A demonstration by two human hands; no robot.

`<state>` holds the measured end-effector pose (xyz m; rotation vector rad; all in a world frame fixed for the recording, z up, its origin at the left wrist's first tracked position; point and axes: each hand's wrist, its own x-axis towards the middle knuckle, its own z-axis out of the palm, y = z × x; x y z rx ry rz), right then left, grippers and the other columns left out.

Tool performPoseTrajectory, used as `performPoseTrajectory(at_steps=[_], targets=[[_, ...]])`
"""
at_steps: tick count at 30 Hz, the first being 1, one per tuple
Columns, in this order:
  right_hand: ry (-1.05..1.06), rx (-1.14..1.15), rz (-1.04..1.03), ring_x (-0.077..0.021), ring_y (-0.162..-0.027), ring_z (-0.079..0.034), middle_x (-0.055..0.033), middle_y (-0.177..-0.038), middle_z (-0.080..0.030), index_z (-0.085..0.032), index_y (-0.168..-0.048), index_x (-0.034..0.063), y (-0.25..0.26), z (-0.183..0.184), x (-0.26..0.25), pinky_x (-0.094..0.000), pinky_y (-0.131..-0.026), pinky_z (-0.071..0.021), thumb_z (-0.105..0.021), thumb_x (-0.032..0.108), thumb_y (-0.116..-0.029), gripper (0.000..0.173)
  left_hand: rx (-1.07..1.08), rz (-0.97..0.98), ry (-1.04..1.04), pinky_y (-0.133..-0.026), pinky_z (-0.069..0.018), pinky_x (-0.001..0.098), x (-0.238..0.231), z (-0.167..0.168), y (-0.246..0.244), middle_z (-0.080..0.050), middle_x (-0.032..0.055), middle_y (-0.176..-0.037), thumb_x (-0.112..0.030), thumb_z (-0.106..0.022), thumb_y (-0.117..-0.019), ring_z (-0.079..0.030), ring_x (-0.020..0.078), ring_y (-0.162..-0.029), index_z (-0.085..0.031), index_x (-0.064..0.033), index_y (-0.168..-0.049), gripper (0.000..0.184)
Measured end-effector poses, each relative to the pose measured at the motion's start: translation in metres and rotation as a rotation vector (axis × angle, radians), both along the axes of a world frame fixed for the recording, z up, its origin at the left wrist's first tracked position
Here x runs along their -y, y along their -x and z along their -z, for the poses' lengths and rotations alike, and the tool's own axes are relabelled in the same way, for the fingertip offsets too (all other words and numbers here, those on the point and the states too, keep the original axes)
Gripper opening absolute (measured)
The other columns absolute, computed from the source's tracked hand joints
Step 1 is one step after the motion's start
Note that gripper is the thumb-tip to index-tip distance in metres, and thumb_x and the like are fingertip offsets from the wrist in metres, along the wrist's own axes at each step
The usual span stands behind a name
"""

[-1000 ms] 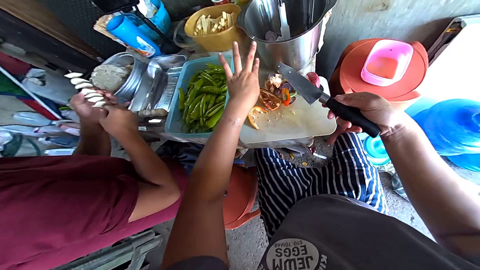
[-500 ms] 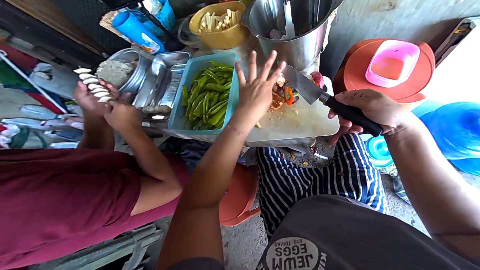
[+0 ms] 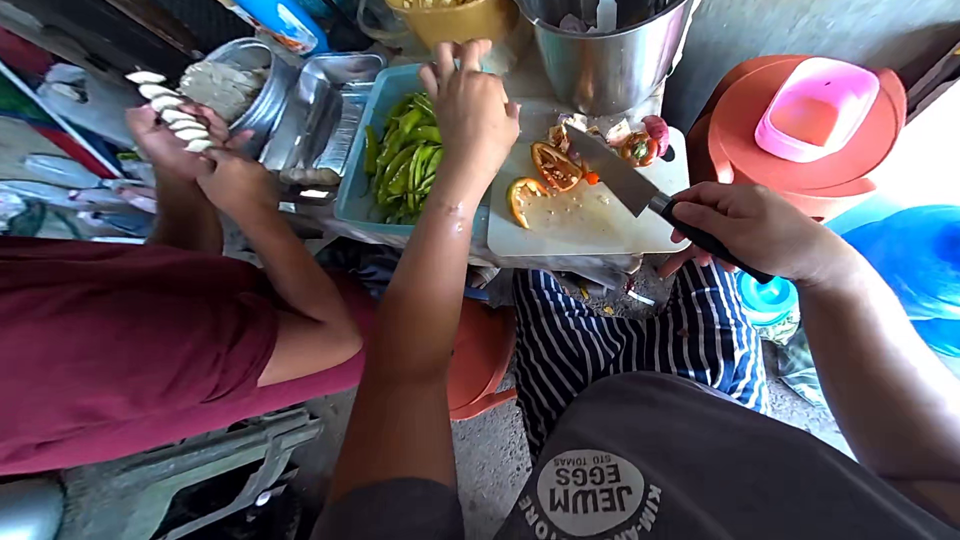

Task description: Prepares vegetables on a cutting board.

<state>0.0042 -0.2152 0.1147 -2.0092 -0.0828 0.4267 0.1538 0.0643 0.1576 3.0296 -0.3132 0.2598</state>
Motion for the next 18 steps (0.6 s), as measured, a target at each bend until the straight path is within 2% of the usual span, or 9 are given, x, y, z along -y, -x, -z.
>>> performPoseTrajectory(at_steps=[2, 3, 4, 5, 7, 8, 11, 15, 18], targets=[[0.130, 0.051, -0.126, -0.0088, -0.055, -0.064, -0.0032, -0.083, -0.073, -0.064, -0.125, 0.0096, 0.001, 0.000, -0.012, -0.0261, -0.048, -0.0521, -0.046, 0.028, -0.1108, 0.029, 0.078, -0.030, 0.073, -0.113, -0.0249, 0.0630, -0.007, -0.006, 0.015, -0.053, 0.0181, -0.149, -0.034, -0.057, -0.1025, -0.039, 0.0409, -0.142, -0.074, 0.0022, -0.100, 0.040], [0.183, 0.064, -0.179, -0.0107, -0.056, -0.064, -0.0048, -0.083, -0.073, -0.064, -0.127, 0.0083, 0.001, -0.001, -0.018, -0.0287, -0.051, -0.0529, -0.047, 0.028, -0.1107, 0.031, 0.122, -0.026, 0.113, -0.111, -0.0265, 0.0635, -0.012, -0.006, 0.024, -0.052, 0.0182, -0.149, -0.033, -0.056, -0.1024, -0.041, 0.0416, -0.140, -0.074, 0.0010, -0.104, 0.038], [0.238, 0.069, -0.219, -0.0130, -0.059, -0.065, -0.0061, -0.083, -0.072, -0.062, -0.130, 0.0077, 0.000, -0.002, -0.023, -0.0316, -0.055, -0.0541, -0.046, 0.029, -0.1109, 0.033, 0.137, -0.016, 0.154, -0.110, -0.0267, 0.0640, -0.017, -0.006, 0.034, -0.048, 0.0172, -0.154, -0.028, -0.058, -0.1018, -0.041, 0.0424, -0.140, -0.073, -0.0033, -0.117, 0.032], [0.288, 0.072, -0.243, -0.0168, -0.065, -0.068, -0.0085, -0.086, -0.072, -0.060, -0.135, 0.0068, -0.001, -0.002, -0.027, -0.0365, -0.062, -0.0565, -0.045, 0.029, -0.1113, 0.035, 0.121, 0.005, 0.195, -0.109, -0.0283, 0.0645, -0.021, -0.006, 0.045, -0.043, 0.0168, -0.158, -0.019, -0.057, -0.1008, -0.041, 0.0433, -0.139, -0.064, -0.0109, -0.138, 0.039], [0.348, 0.089, -0.244, -0.0248, -0.074, -0.070, -0.0139, -0.091, -0.071, -0.054, -0.143, 0.0047, -0.004, -0.001, -0.033, -0.0458, -0.072, -0.0584, -0.044, 0.028, -0.1118, 0.040, 0.100, 0.028, 0.298, -0.108, -0.0418, 0.0547, -0.028, 0.002, 0.068, -0.046, 0.0196, -0.154, -0.014, -0.055, -0.1020, -0.052, 0.0385, -0.133, -0.048, -0.0143, -0.153, 0.052], [0.365, 0.100, -0.240, -0.0267, -0.076, -0.071, -0.0152, -0.094, -0.070, -0.051, -0.147, 0.0048, -0.006, 0.000, -0.034, -0.0479, -0.074, -0.0587, -0.043, 0.028, -0.1120, 0.043, 0.085, 0.014, 0.355, -0.102, -0.0496, 0.0486, -0.028, 0.009, 0.080, -0.054, 0.0217, -0.146, -0.019, -0.055, -0.1038, -0.060, 0.0352, -0.124, -0.049, -0.0095, -0.152, 0.049], [0.374, 0.126, -0.220, -0.0267, -0.078, -0.072, -0.0153, -0.096, -0.070, -0.043, -0.154, 0.0070, -0.006, 0.001, -0.038, -0.0469, -0.074, -0.0602, -0.040, 0.028, -0.1125, 0.047, -0.064, -0.092, 0.408, -0.092, -0.0538, 0.0556, -0.019, 0.040, 0.103, -0.066, 0.0280, -0.125, -0.038, -0.061, -0.1023, -0.068, 0.0405, -0.106, -0.054, 0.0049, -0.142, 0.059], [0.344, 0.183, -0.196, -0.0238, -0.077, -0.073, -0.0139, -0.098, -0.071, -0.043, -0.155, 0.0100, 0.001, 0.000, -0.041, -0.0440, -0.072, -0.0616, -0.039, 0.027, -0.1127, 0.046, 0.023, -0.165, 0.337, -0.086, -0.0548, 0.0559, -0.016, 0.068, 0.100, -0.070, 0.0273, -0.108, -0.021, -0.056, -0.1036, -0.070, 0.0413, -0.095, -0.069, 0.0080, -0.115, 0.034], [0.329, 0.233, -0.248, -0.0205, -0.075, -0.072, -0.0122, -0.099, -0.073, -0.050, -0.151, 0.0090, 0.004, -0.001, -0.039, -0.0395, -0.069, -0.0601, -0.040, 0.026, -0.1126, 0.043, 0.188, -0.215, 0.358, -0.085, -0.0544, 0.0535, -0.029, 0.040, 0.104, -0.070, 0.0264, -0.106, -0.025, -0.052, -0.1048, -0.069, 0.0383, -0.093, -0.069, 0.0074, -0.113, 0.038]])
